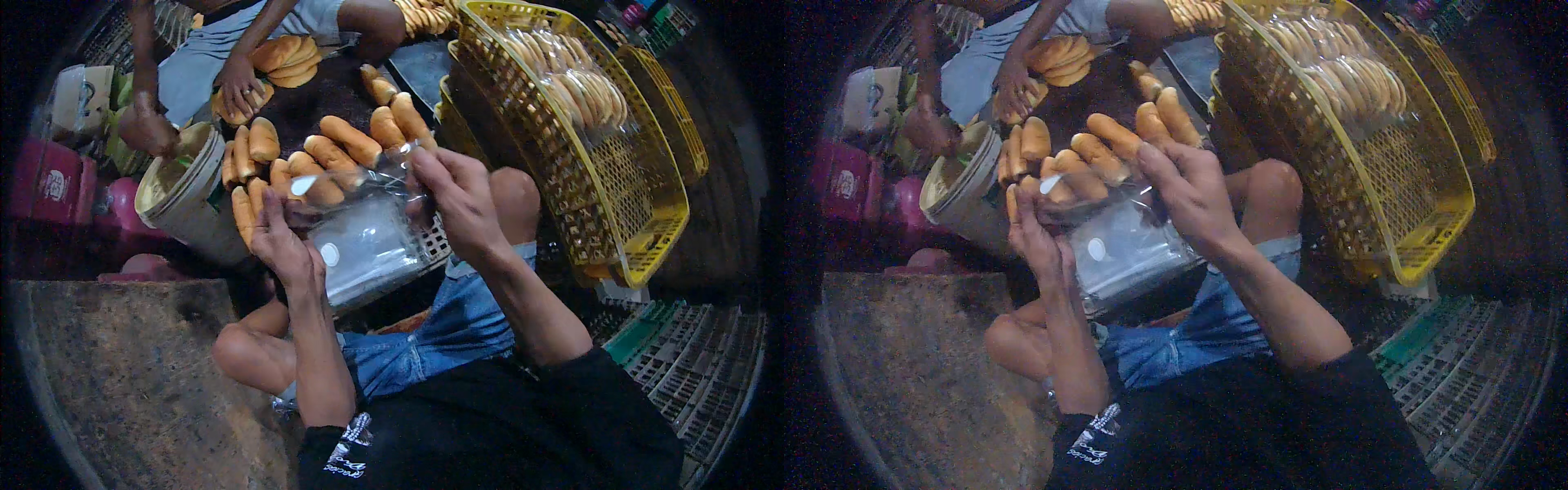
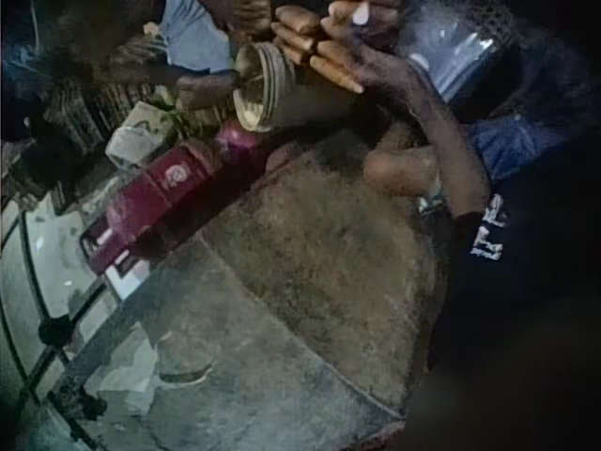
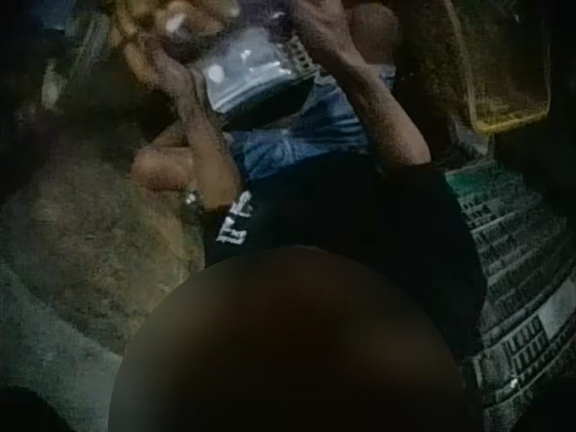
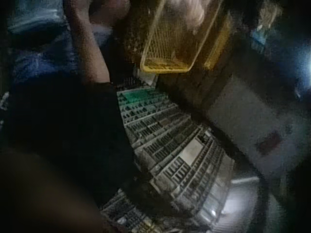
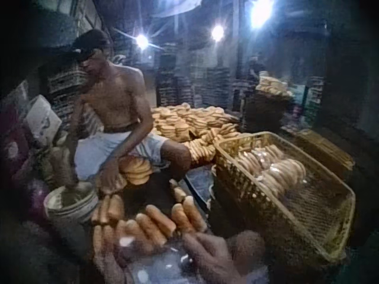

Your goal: The person repeatedly picks up small bread rolls, places them into clear plastic bags, and arranges the packaged rolls into a yellow plastic crate. The person works continuously, handling each roll individually and stacking the finished packages.

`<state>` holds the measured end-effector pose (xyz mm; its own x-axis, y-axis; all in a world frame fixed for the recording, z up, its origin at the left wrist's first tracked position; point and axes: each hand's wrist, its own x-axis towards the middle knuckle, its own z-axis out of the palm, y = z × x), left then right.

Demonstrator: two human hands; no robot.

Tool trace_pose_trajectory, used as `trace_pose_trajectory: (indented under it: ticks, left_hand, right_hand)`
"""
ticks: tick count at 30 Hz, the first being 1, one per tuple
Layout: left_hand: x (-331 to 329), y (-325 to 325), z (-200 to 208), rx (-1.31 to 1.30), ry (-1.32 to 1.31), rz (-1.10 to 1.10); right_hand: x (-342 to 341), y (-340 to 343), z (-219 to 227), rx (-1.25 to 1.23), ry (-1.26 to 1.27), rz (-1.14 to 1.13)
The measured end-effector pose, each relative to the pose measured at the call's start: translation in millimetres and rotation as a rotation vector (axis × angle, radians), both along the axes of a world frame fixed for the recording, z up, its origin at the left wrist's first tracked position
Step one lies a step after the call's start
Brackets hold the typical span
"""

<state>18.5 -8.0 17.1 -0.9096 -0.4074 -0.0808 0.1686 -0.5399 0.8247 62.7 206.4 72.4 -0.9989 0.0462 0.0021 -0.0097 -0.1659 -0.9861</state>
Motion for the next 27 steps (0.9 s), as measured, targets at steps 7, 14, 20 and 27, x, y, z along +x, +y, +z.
trace_pose_trajectory:
  ticks: [7, 14, 20, 27]
  left_hand:
    - [-48, -58, -25, -0.207, -0.196, 0.431]
    - [-55, -71, -43, -0.399, -0.122, 0.145]
    - [-74, -56, -38, -0.573, 0.055, 0.049]
    - [-33, 11, -9, -0.158, 0.188, -0.231]
  right_hand:
    - [-125, -10, -134, 1.216, 0.389, -0.145]
    - [-112, 52, -78, 0.506, -0.019, -0.074]
    - [-61, 98, 35, 0.124, 0.004, -0.215]
    - [-82, 26, -8, -0.086, 0.162, -0.056]
